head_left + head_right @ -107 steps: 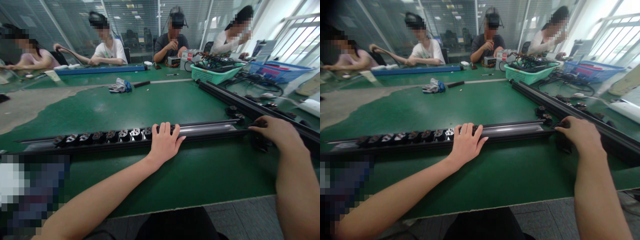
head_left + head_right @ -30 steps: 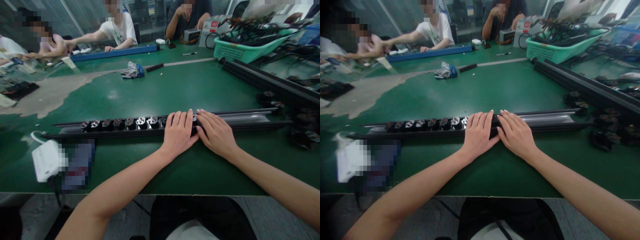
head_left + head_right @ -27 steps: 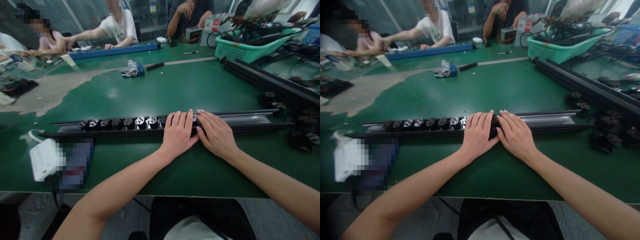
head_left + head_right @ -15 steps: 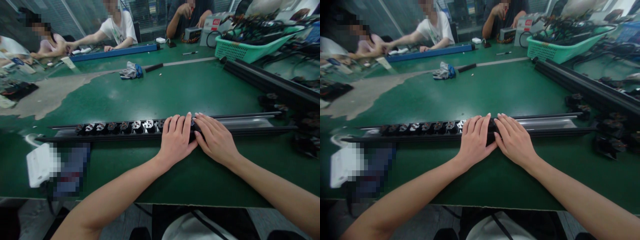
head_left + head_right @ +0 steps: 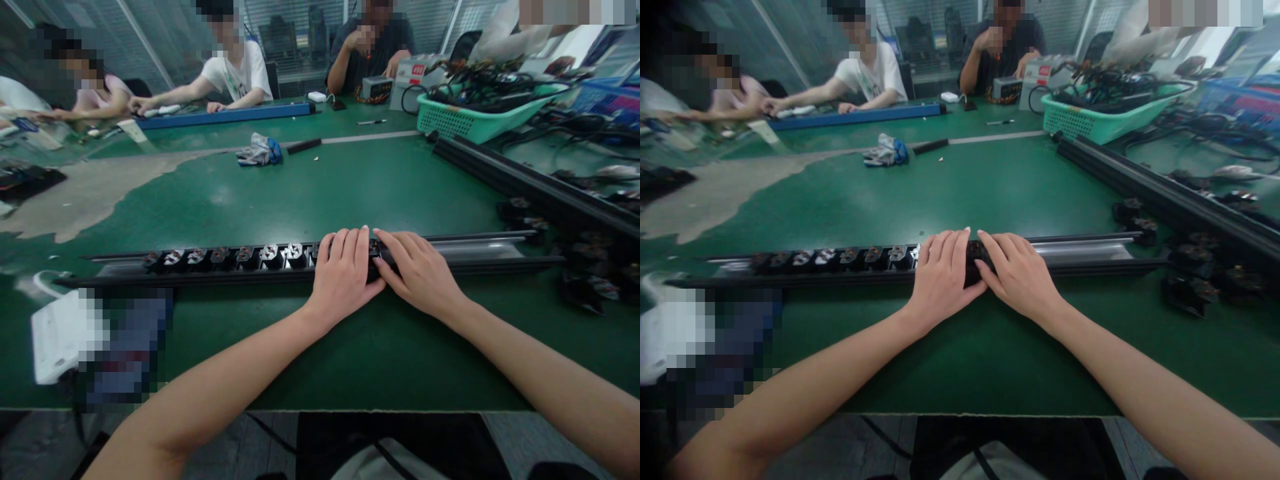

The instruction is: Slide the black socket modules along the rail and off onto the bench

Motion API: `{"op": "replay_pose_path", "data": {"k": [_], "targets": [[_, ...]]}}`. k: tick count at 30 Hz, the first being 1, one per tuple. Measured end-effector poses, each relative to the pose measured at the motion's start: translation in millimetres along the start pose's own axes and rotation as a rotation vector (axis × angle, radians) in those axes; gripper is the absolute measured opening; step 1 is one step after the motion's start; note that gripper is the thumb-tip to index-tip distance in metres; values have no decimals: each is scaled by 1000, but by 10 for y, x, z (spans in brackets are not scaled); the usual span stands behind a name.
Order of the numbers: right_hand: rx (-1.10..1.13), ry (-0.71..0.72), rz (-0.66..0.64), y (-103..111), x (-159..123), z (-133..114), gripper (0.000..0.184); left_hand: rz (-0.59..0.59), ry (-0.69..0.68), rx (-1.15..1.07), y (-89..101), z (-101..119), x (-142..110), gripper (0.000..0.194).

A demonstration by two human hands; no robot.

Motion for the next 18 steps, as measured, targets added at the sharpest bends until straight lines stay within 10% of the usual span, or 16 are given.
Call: {"op": "replay_pose_path", "data": {"k": [18], "targets": [[-110,58,-18,-60,36,42,49,-66,54,176,-70,81,58,52]]}}
Point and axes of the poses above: each hand's wrist, its own x-axis towards the middle knuckle, its own y-axis out of the back of the hand, z = x × y, the point moved 5 cm from there along x, towards the middle knuckle, and after that the axes turned 3 degrees about y, right-handed, at the moved point
